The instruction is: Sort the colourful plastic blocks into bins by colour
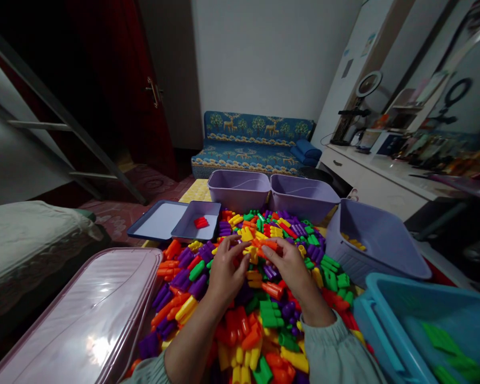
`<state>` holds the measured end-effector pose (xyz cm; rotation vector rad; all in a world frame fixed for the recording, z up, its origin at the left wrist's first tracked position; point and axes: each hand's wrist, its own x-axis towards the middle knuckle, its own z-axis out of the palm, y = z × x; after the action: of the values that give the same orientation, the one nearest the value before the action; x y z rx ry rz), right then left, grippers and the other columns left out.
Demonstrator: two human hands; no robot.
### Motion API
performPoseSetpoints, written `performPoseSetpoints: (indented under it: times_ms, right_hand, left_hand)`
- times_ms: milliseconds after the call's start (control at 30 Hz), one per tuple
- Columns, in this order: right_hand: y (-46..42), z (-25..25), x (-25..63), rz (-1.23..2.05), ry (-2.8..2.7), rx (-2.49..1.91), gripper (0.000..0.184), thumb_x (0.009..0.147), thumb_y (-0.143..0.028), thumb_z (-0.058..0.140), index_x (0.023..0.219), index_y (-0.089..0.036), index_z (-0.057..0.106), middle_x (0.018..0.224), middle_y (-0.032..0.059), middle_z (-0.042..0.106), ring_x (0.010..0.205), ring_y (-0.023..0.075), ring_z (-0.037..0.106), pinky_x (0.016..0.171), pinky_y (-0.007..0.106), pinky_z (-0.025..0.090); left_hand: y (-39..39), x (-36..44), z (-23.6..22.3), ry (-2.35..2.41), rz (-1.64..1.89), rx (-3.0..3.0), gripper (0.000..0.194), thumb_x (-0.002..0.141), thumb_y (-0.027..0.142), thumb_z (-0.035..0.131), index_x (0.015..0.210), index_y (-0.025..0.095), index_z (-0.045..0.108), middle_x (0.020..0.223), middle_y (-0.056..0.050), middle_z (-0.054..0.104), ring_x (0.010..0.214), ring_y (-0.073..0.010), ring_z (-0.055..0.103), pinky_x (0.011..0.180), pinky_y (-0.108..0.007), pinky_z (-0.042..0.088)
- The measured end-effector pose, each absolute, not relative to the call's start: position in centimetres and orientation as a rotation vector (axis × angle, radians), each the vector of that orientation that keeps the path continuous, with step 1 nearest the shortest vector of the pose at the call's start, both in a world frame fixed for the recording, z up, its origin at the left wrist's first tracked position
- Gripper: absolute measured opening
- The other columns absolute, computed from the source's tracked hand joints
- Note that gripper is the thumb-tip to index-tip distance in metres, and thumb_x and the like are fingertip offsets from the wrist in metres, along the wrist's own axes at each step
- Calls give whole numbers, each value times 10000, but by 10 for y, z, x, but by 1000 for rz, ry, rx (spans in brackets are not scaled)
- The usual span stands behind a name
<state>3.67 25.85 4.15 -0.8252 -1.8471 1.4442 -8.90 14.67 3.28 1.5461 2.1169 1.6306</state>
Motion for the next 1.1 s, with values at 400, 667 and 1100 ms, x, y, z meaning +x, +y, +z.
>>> performPoseSetpoints:
  times_ms: [400,667,1100]
  right_hand:
    - [241,36,32,1406,-1924,-594,342,799,-229,574,1114,-192,698,1205,98,680,1138,233,629,999,393,498]
    - [254,31,39,1332,-1666,-847,380,791,-425,640,1068,-166,662,955,103,731,733,205,696,660,331,559]
    - [257,25,42,1291,-1660,-862,313,831,-386,608,1051,-169,654,978,111,722,783,205,690,683,326,553]
  left_hand:
    - [149,-89,27,1876,1762,1444,228,847,262,652,1054,167,672,954,-75,735,846,-194,688,782,-308,539]
    - [146,-89,43,1531,2020,837,262,770,325,730,915,178,568,803,5,669,669,-132,673,630,-238,548]
    - [248,-166,155,1161,1957,316,262,841,-30,481,1074,72,543,978,-108,660,821,-129,697,720,-197,571]
